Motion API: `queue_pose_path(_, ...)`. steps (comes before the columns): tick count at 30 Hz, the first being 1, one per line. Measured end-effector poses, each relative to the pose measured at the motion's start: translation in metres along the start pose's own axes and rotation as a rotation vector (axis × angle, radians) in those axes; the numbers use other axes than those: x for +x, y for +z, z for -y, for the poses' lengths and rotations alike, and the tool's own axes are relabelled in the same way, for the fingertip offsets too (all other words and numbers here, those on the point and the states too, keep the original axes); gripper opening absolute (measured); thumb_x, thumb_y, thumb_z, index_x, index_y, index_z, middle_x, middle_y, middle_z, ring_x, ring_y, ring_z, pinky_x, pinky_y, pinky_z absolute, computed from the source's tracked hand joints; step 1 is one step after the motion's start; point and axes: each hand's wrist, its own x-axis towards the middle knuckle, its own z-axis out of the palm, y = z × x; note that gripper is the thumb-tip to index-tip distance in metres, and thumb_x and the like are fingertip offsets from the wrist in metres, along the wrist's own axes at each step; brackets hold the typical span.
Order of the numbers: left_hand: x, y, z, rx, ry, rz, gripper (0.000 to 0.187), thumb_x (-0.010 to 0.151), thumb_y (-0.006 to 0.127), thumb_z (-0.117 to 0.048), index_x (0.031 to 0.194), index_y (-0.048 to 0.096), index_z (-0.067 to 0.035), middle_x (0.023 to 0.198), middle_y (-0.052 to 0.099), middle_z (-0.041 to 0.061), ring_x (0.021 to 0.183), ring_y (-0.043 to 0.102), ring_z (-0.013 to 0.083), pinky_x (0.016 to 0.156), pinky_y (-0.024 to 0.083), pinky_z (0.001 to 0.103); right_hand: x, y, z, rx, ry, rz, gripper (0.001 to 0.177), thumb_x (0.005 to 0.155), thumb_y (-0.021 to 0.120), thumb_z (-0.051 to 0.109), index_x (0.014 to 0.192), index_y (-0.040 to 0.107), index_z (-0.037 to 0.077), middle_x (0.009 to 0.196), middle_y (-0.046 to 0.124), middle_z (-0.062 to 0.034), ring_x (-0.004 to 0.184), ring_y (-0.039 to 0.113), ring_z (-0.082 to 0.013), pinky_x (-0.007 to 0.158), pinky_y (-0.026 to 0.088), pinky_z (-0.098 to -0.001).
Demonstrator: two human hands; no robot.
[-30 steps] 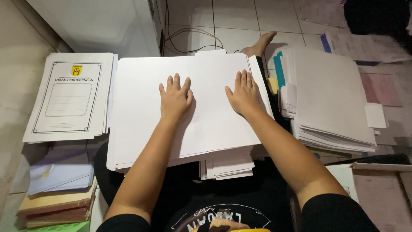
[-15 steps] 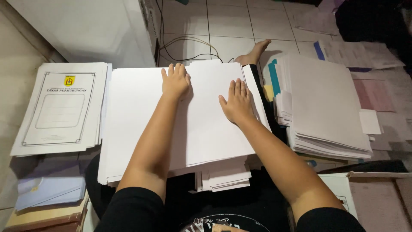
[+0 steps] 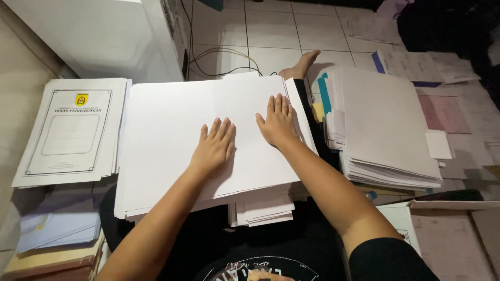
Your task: The person sits on the floor and repeatedly folds blank white sheets of paper in half. They smooth the crease with both hands, then unfold the sheet and place it on a growing stack to the left. The process is repeated for multiple sheets.
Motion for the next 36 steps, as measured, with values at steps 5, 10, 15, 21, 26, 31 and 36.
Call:
queue_pose_path(5, -0.043, 0.003, -0.012, -0.121, -0.070, -0.003, 0.059, 0.108, 0.020, -0.034, 0.162, 0.030, -0.012, 0.169, 0.025, 0.012, 0.156, 0.019, 0.0308, 0.125, 0.009, 0.053, -0.010, 0.004, 0.006, -0.047, -0.066, -0.037, 0.072, 0.107, 0.027, 0.046, 0.160, 0.021, -0.003, 0.166, 0.017, -0.0294, 0.157, 0.009, -0.0377, 0.125, 0.000, -0.0526)
queue_pose_path(10, -0.034, 0.024, -0.010, -0.150, -0.128, -0.092, 0.059, 0.106, 0.026, -0.030, 0.160, 0.032, -0.007, 0.168, 0.026, 0.015, 0.156, 0.021, 0.0308, 0.124, 0.009, 0.052, -0.037, 0.009, 0.032, -0.093, -0.289, 0.015, 0.073, 0.105, 0.026, 0.050, 0.161, 0.021, 0.002, 0.166, 0.018, -0.0286, 0.157, 0.012, -0.0391, 0.125, 0.004, -0.0542)
queue_pose_path(15, -0.034, 0.047, 0.000, -0.132, -0.200, -0.237, 0.058, 0.106, 0.031, -0.028, 0.157, 0.036, 0.000, 0.165, 0.033, 0.020, 0.153, 0.030, 0.0340, 0.123, 0.018, 0.053, -0.034, 0.040, 0.053, -0.154, -0.701, 0.074, 0.072, 0.103, 0.033, 0.043, 0.163, 0.018, 0.008, 0.168, 0.020, -0.0213, 0.156, 0.018, -0.0352, 0.125, 0.012, -0.0536)
queue_pose_path(21, -0.029, 0.060, 0.004, -0.089, -0.208, -0.366, 0.056, 0.105, 0.033, -0.026, 0.152, 0.043, 0.002, 0.159, 0.042, 0.022, 0.149, 0.037, 0.0345, 0.120, 0.022, 0.053, 0.011, 0.051, 0.067, -0.123, -0.691, 0.018, 0.069, 0.101, 0.025, 0.043, 0.163, 0.021, 0.012, 0.169, 0.024, -0.0142, 0.156, 0.020, -0.0310, 0.125, 0.012, -0.0508)
queue_pose_path(26, -0.032, 0.056, 0.003, -0.098, -0.213, -0.300, 0.059, 0.101, 0.037, -0.022, 0.154, 0.040, 0.001, 0.161, 0.038, 0.023, 0.151, 0.033, 0.0345, 0.120, 0.020, 0.051, 0.042, 0.061, 0.087, -0.082, -0.599, -0.063, 0.065, 0.104, 0.024, 0.041, 0.163, 0.026, 0.013, 0.169, 0.026, -0.0101, 0.157, 0.022, -0.0262, 0.126, 0.013, -0.0472)
queue_pose_path(31, -0.037, 0.028, -0.007, -0.184, -0.233, -0.148, 0.064, 0.102, 0.032, -0.032, 0.160, 0.031, -0.006, 0.166, 0.026, 0.023, 0.155, 0.020, 0.0371, 0.121, 0.007, 0.055, 0.041, 0.026, 0.091, -0.030, -0.348, -0.082, 0.061, 0.106, 0.027, 0.038, 0.162, 0.029, 0.014, 0.168, 0.027, -0.0125, 0.156, 0.022, -0.0272, 0.126, 0.013, -0.0472)
queue_pose_path(36, -0.032, 0.004, -0.016, -0.196, -0.269, 0.000, 0.063, 0.103, 0.027, -0.029, 0.163, 0.025, -0.010, 0.167, 0.022, 0.024, 0.156, 0.016, 0.0384, 0.120, 0.003, 0.061, 0.037, 0.015, 0.066, -0.029, -0.140, -0.078, 0.063, 0.107, 0.027, 0.043, 0.162, 0.028, 0.013, 0.168, 0.023, -0.0153, 0.157, 0.018, -0.0282, 0.126, 0.010, -0.0483)
